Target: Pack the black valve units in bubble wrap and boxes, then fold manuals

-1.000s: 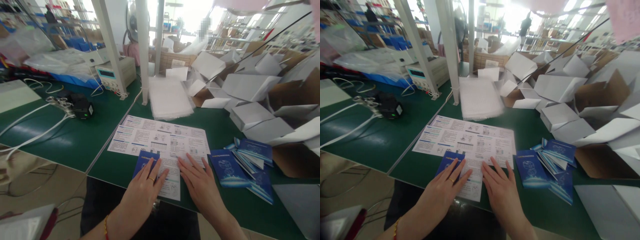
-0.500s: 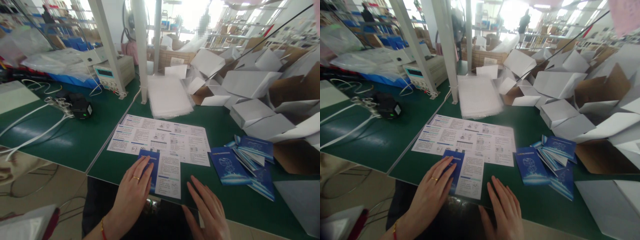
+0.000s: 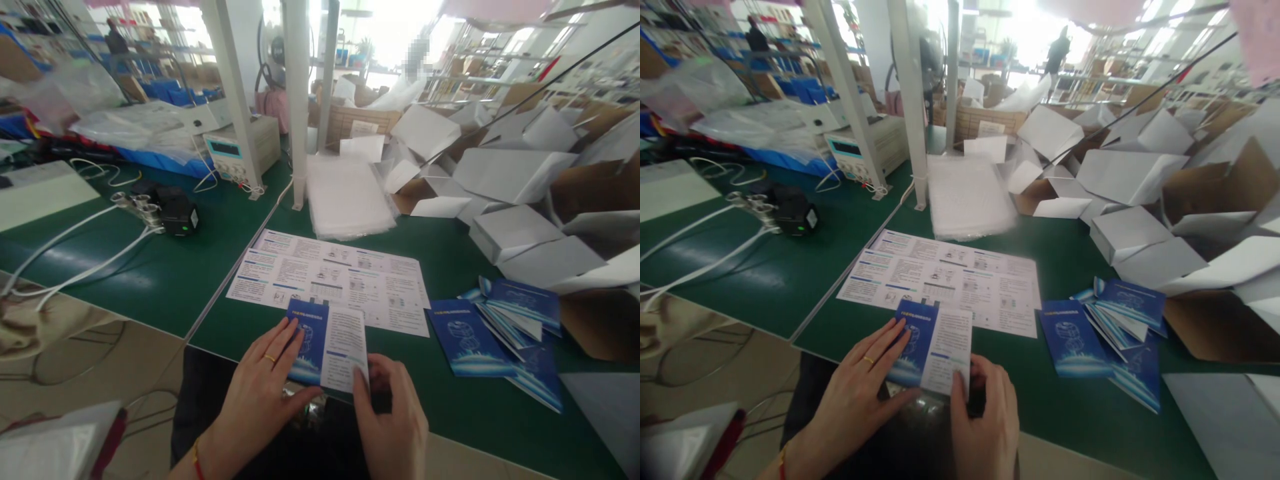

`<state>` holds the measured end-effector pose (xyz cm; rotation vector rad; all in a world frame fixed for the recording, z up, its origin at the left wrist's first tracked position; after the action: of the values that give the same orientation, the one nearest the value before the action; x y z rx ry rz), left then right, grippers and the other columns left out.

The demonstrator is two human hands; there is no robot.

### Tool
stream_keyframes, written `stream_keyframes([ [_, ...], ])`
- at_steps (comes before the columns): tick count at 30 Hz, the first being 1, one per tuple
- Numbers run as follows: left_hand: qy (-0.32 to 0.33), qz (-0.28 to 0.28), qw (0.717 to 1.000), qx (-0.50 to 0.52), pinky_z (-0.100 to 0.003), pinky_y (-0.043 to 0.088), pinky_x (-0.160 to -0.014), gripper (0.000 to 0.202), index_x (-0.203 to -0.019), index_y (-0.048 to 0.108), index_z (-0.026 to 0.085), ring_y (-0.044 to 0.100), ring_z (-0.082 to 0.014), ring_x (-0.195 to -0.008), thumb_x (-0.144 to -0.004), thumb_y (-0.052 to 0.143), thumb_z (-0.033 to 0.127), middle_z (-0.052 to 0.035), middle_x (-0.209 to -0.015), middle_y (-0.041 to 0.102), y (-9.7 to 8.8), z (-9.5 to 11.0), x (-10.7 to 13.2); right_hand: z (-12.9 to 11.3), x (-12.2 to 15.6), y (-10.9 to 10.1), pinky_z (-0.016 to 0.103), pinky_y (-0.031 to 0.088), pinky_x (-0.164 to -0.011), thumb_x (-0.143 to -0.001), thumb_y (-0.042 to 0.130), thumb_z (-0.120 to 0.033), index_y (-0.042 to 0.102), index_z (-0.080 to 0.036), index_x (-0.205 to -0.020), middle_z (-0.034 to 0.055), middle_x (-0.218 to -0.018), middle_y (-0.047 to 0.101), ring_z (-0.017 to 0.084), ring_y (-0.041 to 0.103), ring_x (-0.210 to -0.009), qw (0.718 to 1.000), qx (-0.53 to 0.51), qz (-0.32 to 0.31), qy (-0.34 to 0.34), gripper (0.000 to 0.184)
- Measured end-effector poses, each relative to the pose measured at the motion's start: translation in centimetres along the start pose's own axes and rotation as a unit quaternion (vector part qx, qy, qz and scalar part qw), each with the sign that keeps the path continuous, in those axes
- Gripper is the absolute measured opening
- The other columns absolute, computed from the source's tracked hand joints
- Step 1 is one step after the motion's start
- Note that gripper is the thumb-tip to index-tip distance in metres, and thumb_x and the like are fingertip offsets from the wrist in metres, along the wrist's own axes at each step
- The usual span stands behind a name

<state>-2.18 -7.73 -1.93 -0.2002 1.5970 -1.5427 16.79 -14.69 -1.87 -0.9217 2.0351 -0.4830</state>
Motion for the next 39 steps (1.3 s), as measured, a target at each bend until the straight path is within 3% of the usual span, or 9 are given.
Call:
stream_keyframes([
  [3, -0.001, 0.006, 1.0, 0.017, -0.052, 0.063, -0.098, 0.052, -0.131, 0.064, 0.006, 0.066, -0.0374, -0.125, -0.095, 0.069, 0.044, -0.0229, -0.134, 0.069, 0.0, -0.2, 0.0, -1.0, -0.5, 0.7, 0.025, 0.046, -0.048, -0.1, 0.053, -0.021, 0.06, -0.024, -0.092, -0.0045, -0.067, 0.049, 0.013, 0.051, -0.05, 0.999, -0.035, -0.008, 0.0, 0.011],
  [6, 0.0, 0.02, 0.999, 0.026, -0.052, 0.063, -0.098, 0.045, -0.128, 0.066, 0.007, 0.068, -0.0365, -0.123, -0.097, 0.066, 0.041, -0.0216, -0.131, 0.071, -0.1, -0.3, -0.1, -1.5, -0.8, 1.4, 0.024, 0.05, -0.051, -0.097, 0.05, -0.013, 0.061, -0.023, -0.096, -0.0008, -0.076, 0.056, 0.014, 0.055, -0.056, 0.999, -0.047, -0.015, -0.019, 0.015],
  [13, 0.014, 0.056, 0.997, 0.042, -0.046, 0.062, -0.103, 0.025, -0.12, 0.066, 0.008, 0.071, -0.0294, -0.12, -0.104, 0.052, 0.021, -0.0171, -0.121, 0.076, -0.7, -0.1, -0.6, -1.6, -0.9, 2.0, 0.031, 0.061, -0.073, -0.101, 0.052, -0.017, 0.065, -0.019, -0.114, 0.0097, -0.098, 0.067, 0.021, 0.069, -0.086, 0.996, -0.035, -0.029, -0.082, 0.019],
  [18, 0.0, 0.023, 1.0, 0.01, -0.052, 0.06, -0.105, 0.04, -0.129, 0.062, 0.006, 0.065, -0.0345, -0.129, -0.091, 0.051, 0.008, -0.0184, -0.13, 0.072, -0.2, 0.8, -0.5, -2.1, -1.0, 2.6, 0.033, 0.061, -0.073, -0.104, 0.05, -0.023, 0.068, -0.019, -0.105, 0.0101, -0.099, 0.068, 0.022, 0.069, -0.084, 0.994, -0.025, -0.067, -0.088, 0.018],
  [24, -0.066, 0.046, 0.997, -0.021, -0.045, 0.066, -0.093, 0.045, -0.118, 0.066, 0.011, 0.075, -0.032, -0.109, -0.077, 0.05, 0.002, -0.017, -0.119, 0.075, 0.6, 0.1, -0.4, -2.4, -1.0, 3.2, 0.044, 0.059, -0.088, -0.105, 0.044, -0.019, 0.051, -0.012, -0.142, 0.0205, -0.127, 0.062, 0.03, 0.064, -0.113, 0.996, 0.015, -0.026, -0.086, 0.038],
  [29, -0.089, 0.085, 0.992, 0.041, -0.041, 0.065, -0.092, 0.028, -0.112, 0.063, 0.015, 0.075, -0.0278, -0.108, -0.088, 0.051, 0.006, -0.0143, -0.115, 0.075, 0.5, -0.5, -0.2, -2.7, -0.7, 4.0, 0.047, 0.056, -0.089, -0.102, 0.046, -0.014, 0.054, -0.014, -0.14, 0.0189, -0.128, 0.063, 0.031, 0.061, -0.112, 0.988, 0.026, -0.064, -0.136, 0.038],
  [34, -0.186, 0.133, 0.966, 0.125, -0.026, 0.061, -0.081, 0.013, -0.097, 0.061, 0.019, 0.073, -0.0171, -0.09, -0.103, 0.05, 0.015, -0.0074, -0.098, 0.071, -0.7, -1.5, -0.5, -3.1, -0.3, 4.8, 0.053, 0.054, -0.098, -0.089, 0.046, -0.005, 0.052, -0.01, -0.142, 0.0199, -0.14, 0.059, 0.034, 0.055, -0.128, 0.982, 0.029, -0.105, -0.155, 0.054],
  [37, -0.201, 0.148, 0.963, 0.102, -0.027, 0.059, -0.079, 0.015, -0.099, 0.063, 0.018, 0.071, -0.018, -0.086, -0.104, 0.049, 0.019, -0.0065, -0.095, 0.07, -1.1, -1.8, -0.5, -3.5, -0.3, 5.1, 0.052, 0.056, -0.101, -0.093, 0.047, -0.013, 0.049, -0.007, -0.145, 0.0207, -0.146, 0.056, 0.035, 0.052, -0.136, 0.975, 0.039, -0.136, -0.17, 0.052],
  [39, -0.204, 0.144, 0.963, 0.103, -0.028, 0.059, -0.081, 0.016, -0.103, 0.064, 0.018, 0.072, -0.0189, -0.087, -0.105, 0.048, 0.02, -0.006, -0.094, 0.071, -1.1, -1.9, -0.4, -4.0, -0.5, 5.2, 0.053, 0.058, -0.101, -0.101, 0.05, -0.035, 0.047, -0.004, -0.148, 0.0224, -0.15, 0.054, 0.038, 0.051, -0.138, 0.969, 0.047, -0.158, -0.184, 0.056],
])
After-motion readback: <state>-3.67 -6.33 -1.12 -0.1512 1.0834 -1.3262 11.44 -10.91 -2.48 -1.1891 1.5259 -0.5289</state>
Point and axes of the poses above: each hand's wrist, its own x-axis away from the middle knuckle, its own y-axis out of the palm, z = x × y, the point moved 4 cm from there along -x, towards the middle knuckle
